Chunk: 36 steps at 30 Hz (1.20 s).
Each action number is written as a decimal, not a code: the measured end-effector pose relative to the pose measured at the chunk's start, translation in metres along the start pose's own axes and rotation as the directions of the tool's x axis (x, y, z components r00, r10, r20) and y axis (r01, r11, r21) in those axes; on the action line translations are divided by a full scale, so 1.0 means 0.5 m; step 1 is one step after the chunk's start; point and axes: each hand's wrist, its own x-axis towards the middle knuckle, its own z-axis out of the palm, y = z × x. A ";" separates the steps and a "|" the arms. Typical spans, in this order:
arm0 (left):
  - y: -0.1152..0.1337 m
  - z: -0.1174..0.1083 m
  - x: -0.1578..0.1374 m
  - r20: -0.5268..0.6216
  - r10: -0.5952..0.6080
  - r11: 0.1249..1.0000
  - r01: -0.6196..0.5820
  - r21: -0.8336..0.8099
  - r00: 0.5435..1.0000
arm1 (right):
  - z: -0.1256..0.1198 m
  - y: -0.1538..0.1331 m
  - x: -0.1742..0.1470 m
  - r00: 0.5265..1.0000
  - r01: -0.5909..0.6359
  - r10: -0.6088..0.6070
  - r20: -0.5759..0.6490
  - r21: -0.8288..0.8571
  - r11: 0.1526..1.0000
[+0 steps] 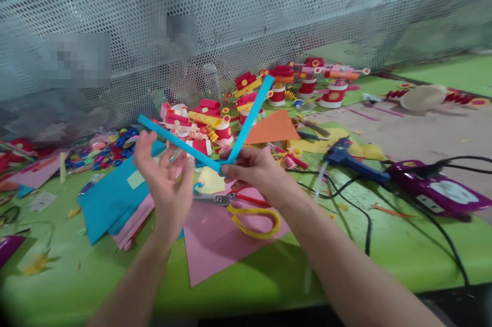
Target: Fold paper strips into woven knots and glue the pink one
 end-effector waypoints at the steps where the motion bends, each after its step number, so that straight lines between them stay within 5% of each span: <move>1: 0.002 0.003 0.000 -0.062 -0.171 0.973 0.159 -0.165 0.983 | -0.001 -0.001 0.000 1.000 0.013 -0.013 0.013 -0.007 1.000; 2: 0.005 0.006 0.000 -0.058 -0.343 0.896 0.308 -0.320 0.937 | -0.001 -0.002 -0.001 0.999 0.029 -0.029 0.021 -0.012 0.999; 4: 0.012 0.013 -0.002 0.150 -0.566 0.667 0.557 -0.495 0.810 | -0.001 -0.004 -0.003 0.998 0.055 -0.054 0.036 -0.036 0.998; 5: 0.015 0.016 -0.004 0.293 -0.591 0.578 0.648 -0.495 0.751 | 0.000 -0.005 -0.004 0.997 0.062 -0.059 0.045 -0.055 0.997; 7: 0.023 0.021 -0.010 0.470 -0.562 0.539 0.733 -0.415 0.680 | 0.000 -0.008 -0.006 0.996 0.070 -0.065 0.057 -0.099 0.993; 14: 0.022 0.007 0.001 0.414 -0.484 0.742 0.613 -0.272 0.771 | -0.009 -0.017 -0.011 0.987 0.160 -0.158 0.031 -0.250 0.955; 17: 0.001 -0.024 0.039 0.095 -0.500 0.760 0.488 -0.428 0.861 | -0.016 -0.024 -0.013 0.959 0.214 -0.245 -0.140 -0.208 0.955; 20: -0.017 -0.052 0.070 -0.044 -0.559 0.707 0.448 -0.547 0.828 | -0.022 -0.030 -0.012 0.936 0.234 -0.258 -0.238 -0.124 0.964; 25: -0.017 -0.058 0.073 0.077 -0.680 0.547 0.574 -0.609 0.729 | -0.028 -0.030 -0.009 0.935 0.186 -0.223 -0.276 -0.154 0.971; 28: -0.008 -0.049 0.063 0.176 -0.681 0.500 0.627 -0.597 0.711 | -0.032 -0.027 -0.008 0.943 0.166 -0.227 -0.243 -0.248 0.955; 36: 0.004 -0.018 0.028 0.475 -0.576 0.539 0.746 -0.393 0.666 | -0.022 -0.019 -0.002 0.985 0.170 -0.134 0.108 -0.477 0.863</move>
